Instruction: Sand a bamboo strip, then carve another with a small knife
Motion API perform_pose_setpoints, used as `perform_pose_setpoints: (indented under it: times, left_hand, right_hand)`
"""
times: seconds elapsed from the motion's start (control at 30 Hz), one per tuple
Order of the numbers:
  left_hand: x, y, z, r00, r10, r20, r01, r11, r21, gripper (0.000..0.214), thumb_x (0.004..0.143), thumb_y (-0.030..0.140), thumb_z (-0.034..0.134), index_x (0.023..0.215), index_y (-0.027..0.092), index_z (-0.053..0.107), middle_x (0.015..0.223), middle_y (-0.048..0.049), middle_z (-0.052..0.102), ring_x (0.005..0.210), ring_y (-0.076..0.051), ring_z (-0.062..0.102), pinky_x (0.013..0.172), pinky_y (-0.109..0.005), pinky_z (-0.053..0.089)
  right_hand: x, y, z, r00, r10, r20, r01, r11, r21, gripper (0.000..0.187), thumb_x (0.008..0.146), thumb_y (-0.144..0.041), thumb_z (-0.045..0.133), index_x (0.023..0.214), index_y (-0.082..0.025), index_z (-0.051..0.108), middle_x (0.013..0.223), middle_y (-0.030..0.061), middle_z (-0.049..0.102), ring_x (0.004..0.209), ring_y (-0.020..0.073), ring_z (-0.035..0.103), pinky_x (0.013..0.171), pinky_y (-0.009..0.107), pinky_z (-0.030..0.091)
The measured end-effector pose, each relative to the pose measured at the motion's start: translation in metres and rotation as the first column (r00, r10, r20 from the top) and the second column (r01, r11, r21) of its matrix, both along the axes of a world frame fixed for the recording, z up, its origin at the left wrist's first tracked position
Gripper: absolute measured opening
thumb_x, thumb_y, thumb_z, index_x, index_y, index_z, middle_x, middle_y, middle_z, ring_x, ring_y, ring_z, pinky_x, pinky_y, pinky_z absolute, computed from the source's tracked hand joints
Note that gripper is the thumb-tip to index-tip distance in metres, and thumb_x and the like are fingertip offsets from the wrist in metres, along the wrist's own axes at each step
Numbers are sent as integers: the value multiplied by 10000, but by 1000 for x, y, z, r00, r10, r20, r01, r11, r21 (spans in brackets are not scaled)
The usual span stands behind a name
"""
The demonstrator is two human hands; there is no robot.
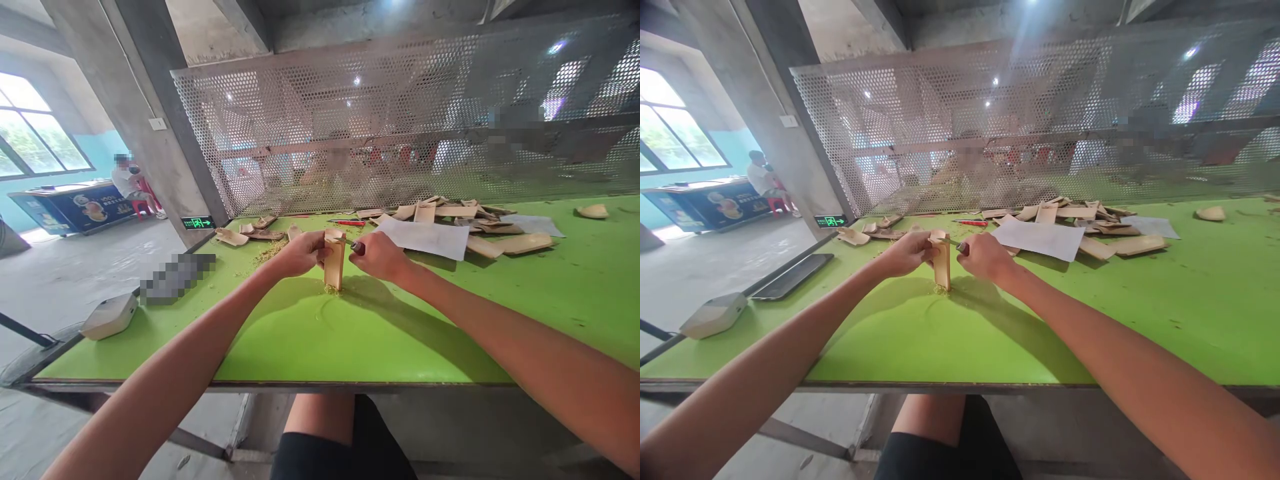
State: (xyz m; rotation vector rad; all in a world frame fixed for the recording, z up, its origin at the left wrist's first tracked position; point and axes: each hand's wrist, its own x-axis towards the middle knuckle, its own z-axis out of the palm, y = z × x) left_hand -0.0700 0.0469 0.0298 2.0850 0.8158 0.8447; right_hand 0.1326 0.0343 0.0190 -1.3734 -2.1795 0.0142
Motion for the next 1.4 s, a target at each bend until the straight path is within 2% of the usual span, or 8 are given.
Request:
perform_pose_setpoints:
  times: [0.23,0.43,0.53,0.73,0.87,1.1,1.3,1.4]
  left_hand:
    - [-4,5,-4,1000,1,2,-1,999,-34,198,786,53,563,961,130,614,822,-43,678,805,-207,705,658,-324,625]
    - [-10,8,-5,999,43,-11,-43,997,-70,107,799,57,577,876,131,571,817,-49,691,803,-214,718,686,-365,639]
    - [-12,10,-5,999,48,-23,-50,996,-74,91,813,62,568,873,130,561,820,-44,686,814,-209,719,709,-370,640]
    - [-8,4,-3,997,43,-56,-45,998,-32,115,812,62,560,904,131,570,807,-31,682,796,-187,706,683,-326,629]
    - [-6,-1,0,998,51,-47,-51,999,-6,106,779,47,561,836,137,558,800,-23,675,742,-169,691,647,-300,618]
    - [-9,7,-5,999,45,-17,-45,999,-29,124,776,77,574,879,142,597,786,-40,680,781,-218,715,670,-364,630]
    - [-13,15,-8,1000,11,14,-10,997,-82,134,767,86,610,890,136,599,807,-48,700,767,-210,723,694,-370,630]
    - [-14,14,-8,1000,8,10,-8,997,-80,138,769,96,619,901,134,607,808,-53,699,781,-216,725,701,-374,630]
  right_hand:
    - [3,3,-1,999,-3,35,2,1000,16,172,715,-216,517,547,-184,494,502,-9,425,524,115,325,547,295,200]
    - [12,7,-21,941,72,330,-47,996,-82,198,760,-249,537,583,-178,592,535,24,529,508,126,365,541,292,221]
    - [15,10,-21,966,53,253,-51,999,-12,210,750,-241,524,546,-189,521,499,8,490,495,121,354,541,295,213]
    - [12,6,1,998,-4,60,-7,985,172,203,752,-268,504,562,-197,484,517,4,475,525,129,343,557,295,217]
    - [4,1,5,997,-19,74,8,988,155,181,759,-256,518,590,-193,531,535,12,494,548,136,357,567,296,210]
    - [-2,2,-3,998,-27,58,22,996,86,193,763,-236,526,585,-176,570,536,18,514,522,121,333,544,290,213]
    - [-5,-1,-22,944,73,321,-52,996,-76,202,770,-234,527,653,-176,681,601,71,627,515,150,432,534,298,226]
    - [-6,0,-19,968,43,247,-31,998,-53,205,766,-238,522,649,-178,680,576,61,612,526,153,445,541,302,226]
